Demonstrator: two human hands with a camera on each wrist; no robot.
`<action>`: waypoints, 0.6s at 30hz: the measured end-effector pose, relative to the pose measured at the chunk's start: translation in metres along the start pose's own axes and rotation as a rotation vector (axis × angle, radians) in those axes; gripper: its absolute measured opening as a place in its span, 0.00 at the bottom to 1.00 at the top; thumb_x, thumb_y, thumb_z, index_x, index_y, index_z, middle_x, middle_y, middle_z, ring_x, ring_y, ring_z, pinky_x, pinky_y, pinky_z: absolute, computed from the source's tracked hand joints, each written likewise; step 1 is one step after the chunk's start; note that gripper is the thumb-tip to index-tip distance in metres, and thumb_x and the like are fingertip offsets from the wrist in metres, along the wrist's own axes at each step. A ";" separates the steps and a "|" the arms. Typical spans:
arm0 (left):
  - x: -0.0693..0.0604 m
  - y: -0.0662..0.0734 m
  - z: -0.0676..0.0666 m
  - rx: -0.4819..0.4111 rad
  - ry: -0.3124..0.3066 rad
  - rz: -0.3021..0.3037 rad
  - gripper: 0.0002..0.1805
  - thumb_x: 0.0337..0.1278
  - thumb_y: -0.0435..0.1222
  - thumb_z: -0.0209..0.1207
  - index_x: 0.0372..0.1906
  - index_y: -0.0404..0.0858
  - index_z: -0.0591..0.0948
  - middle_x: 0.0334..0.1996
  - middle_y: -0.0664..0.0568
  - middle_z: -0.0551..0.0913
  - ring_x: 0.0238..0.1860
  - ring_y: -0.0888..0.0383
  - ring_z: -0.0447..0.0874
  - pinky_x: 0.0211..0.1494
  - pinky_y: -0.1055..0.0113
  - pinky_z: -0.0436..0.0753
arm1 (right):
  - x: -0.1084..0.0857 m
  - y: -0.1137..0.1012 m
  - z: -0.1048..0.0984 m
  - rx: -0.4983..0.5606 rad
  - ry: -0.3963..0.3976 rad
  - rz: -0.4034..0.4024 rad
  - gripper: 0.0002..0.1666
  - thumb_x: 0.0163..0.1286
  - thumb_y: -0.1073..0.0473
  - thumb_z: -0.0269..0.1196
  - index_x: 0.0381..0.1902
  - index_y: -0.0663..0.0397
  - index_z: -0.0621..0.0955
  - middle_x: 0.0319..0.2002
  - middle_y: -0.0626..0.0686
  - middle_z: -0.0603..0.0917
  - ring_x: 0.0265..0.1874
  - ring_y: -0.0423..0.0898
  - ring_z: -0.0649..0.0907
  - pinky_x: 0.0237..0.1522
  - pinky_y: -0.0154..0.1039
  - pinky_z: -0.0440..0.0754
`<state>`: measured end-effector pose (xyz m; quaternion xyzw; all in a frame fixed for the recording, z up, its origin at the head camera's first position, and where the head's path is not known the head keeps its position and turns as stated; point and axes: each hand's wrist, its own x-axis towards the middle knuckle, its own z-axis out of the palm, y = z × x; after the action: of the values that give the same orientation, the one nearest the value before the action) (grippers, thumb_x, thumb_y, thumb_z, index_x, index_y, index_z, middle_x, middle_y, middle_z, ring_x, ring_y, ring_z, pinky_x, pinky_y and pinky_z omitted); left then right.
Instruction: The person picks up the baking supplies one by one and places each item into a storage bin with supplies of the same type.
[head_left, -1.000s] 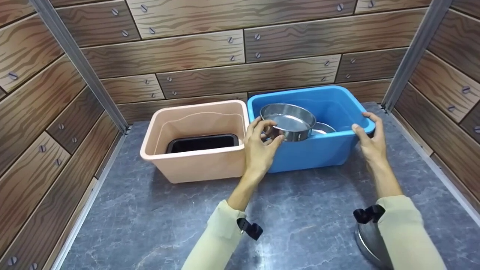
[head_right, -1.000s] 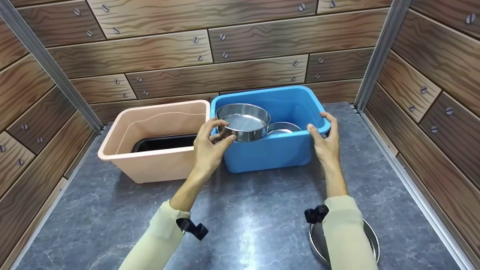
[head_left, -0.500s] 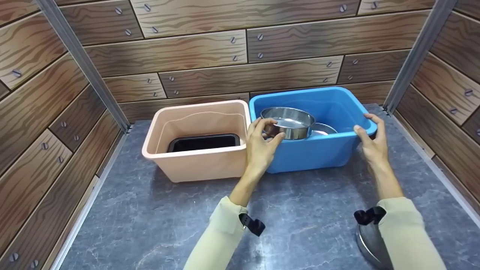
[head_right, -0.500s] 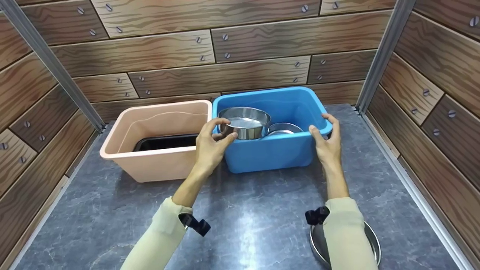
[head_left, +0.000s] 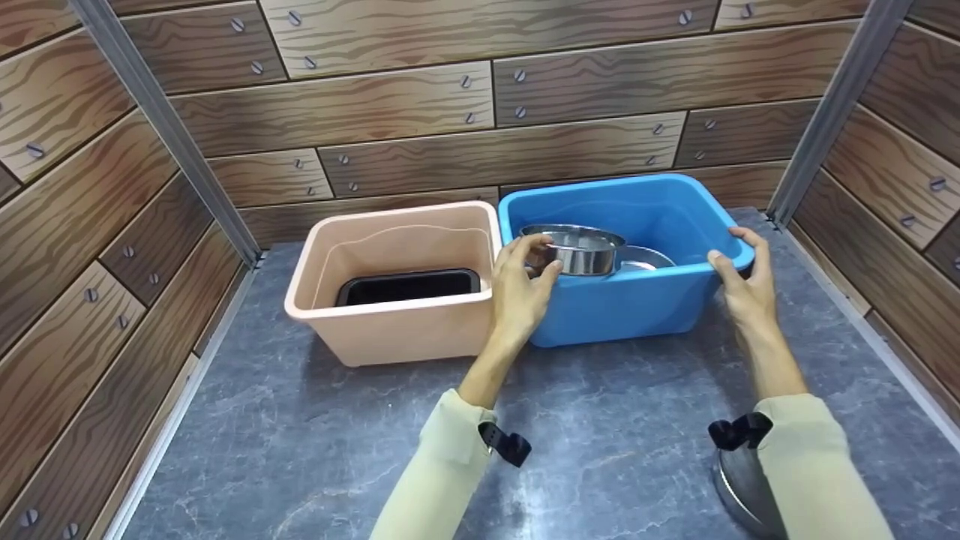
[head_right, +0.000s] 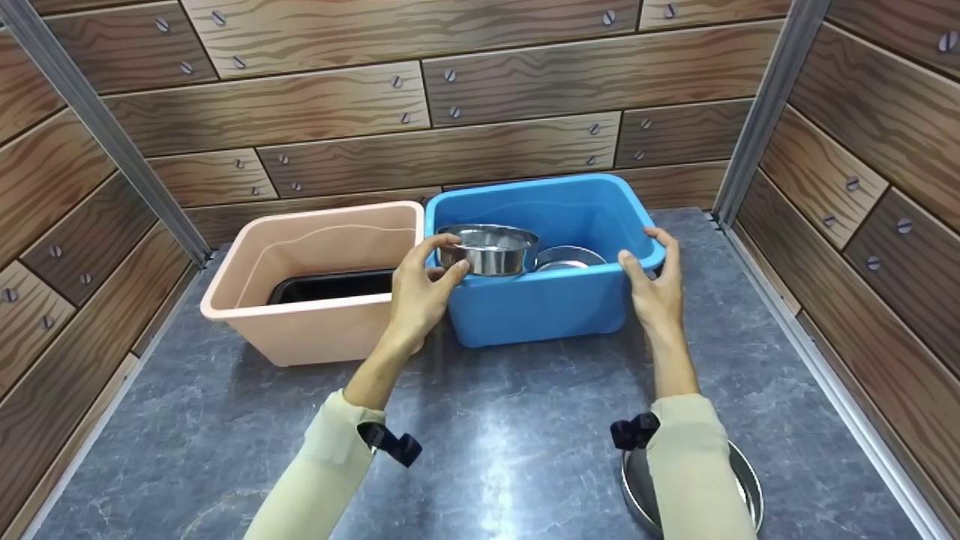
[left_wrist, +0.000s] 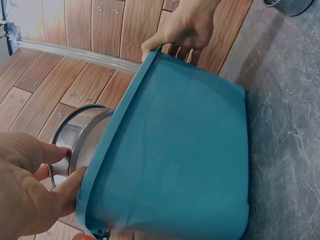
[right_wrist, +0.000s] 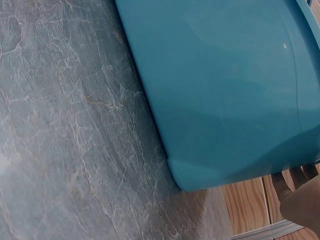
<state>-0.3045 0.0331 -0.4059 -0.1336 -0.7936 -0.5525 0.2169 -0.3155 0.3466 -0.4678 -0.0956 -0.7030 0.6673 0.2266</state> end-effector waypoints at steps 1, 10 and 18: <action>0.000 0.000 0.000 0.004 -0.002 -0.001 0.16 0.61 0.28 0.69 0.53 0.36 0.85 0.50 0.43 0.81 0.48 0.50 0.82 0.50 0.63 0.86 | 0.000 0.001 0.000 -0.006 -0.002 -0.003 0.33 0.73 0.54 0.64 0.74 0.36 0.69 0.69 0.53 0.66 0.60 0.43 0.70 0.59 0.30 0.68; 0.000 0.001 -0.004 0.087 -0.061 0.094 0.18 0.63 0.25 0.64 0.57 0.36 0.82 0.49 0.42 0.83 0.48 0.48 0.84 0.54 0.60 0.83 | -0.004 -0.008 0.001 -0.030 -0.020 -0.003 0.33 0.74 0.53 0.63 0.74 0.35 0.68 0.71 0.55 0.64 0.60 0.45 0.70 0.59 0.34 0.68; 0.002 0.004 -0.007 0.105 -0.138 0.017 0.22 0.66 0.28 0.63 0.64 0.36 0.80 0.50 0.43 0.83 0.56 0.48 0.83 0.71 0.55 0.75 | -0.005 -0.006 0.001 -0.017 -0.020 0.001 0.34 0.74 0.54 0.62 0.75 0.36 0.68 0.72 0.55 0.63 0.62 0.47 0.69 0.61 0.36 0.67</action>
<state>-0.3031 0.0281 -0.3991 -0.1666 -0.8335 -0.4975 0.1732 -0.3106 0.3429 -0.4629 -0.0914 -0.7109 0.6623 0.2184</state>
